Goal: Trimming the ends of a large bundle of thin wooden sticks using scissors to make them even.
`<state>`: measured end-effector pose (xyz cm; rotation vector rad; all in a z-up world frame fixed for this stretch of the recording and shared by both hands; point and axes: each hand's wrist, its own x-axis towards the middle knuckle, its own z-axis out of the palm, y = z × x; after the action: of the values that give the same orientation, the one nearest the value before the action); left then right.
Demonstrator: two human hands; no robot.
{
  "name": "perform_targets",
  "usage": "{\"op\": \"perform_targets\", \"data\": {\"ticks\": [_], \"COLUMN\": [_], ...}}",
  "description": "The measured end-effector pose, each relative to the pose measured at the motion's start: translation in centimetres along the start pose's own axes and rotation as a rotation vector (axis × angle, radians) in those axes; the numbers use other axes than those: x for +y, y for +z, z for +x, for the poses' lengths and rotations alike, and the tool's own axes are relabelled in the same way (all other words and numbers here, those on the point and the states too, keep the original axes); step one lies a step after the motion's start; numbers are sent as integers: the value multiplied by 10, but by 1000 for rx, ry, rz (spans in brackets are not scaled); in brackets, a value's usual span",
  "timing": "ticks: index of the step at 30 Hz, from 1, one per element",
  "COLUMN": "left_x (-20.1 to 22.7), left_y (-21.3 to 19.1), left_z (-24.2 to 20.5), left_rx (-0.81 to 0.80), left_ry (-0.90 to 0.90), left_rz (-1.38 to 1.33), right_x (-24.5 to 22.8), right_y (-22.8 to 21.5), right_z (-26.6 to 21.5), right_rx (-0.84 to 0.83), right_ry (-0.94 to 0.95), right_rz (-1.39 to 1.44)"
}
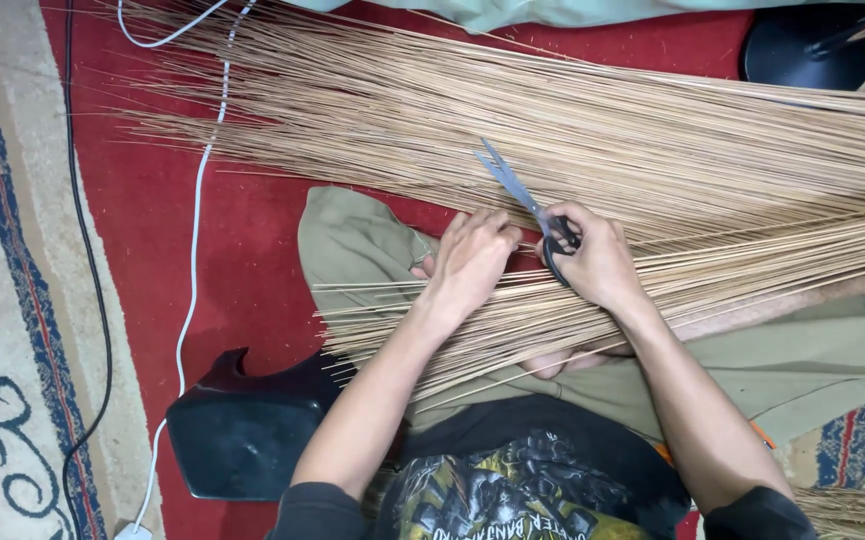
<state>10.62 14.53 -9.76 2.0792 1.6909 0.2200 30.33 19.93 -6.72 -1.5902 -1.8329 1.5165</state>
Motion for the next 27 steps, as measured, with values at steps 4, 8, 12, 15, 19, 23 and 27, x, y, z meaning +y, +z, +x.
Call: {"op": "perform_targets", "data": {"ticks": [4, 8, 12, 15, 19, 23, 27], "left_x": [-9, -6, -26, -33, -25, -14, -10], "left_y": [12, 16, 60, 76, 72, 55, 45], "left_z": [2, 10, 17, 22, 27, 31, 32], "left_rx": [-36, -108, -172, -226, -243, -321, -342], "left_ry": [-15, -79, -116, -135, -158, -201, -208], "left_rz": [-124, -192, -87, -79, -66, -95, -105], "right_x": [20, 27, 30, 36, 61, 55, 55], "right_y": [11, 13, 18, 20, 29, 27, 27], "right_z": [8, 15, 26, 33, 38, 35, 36], "right_rx": [11, 4, -91, -137, -172, -162, -156], "right_ry": [32, 83, 170, 227, 291, 299, 333], "right_rz": [-122, -214, -284, -335, -363, -351, -338]}}
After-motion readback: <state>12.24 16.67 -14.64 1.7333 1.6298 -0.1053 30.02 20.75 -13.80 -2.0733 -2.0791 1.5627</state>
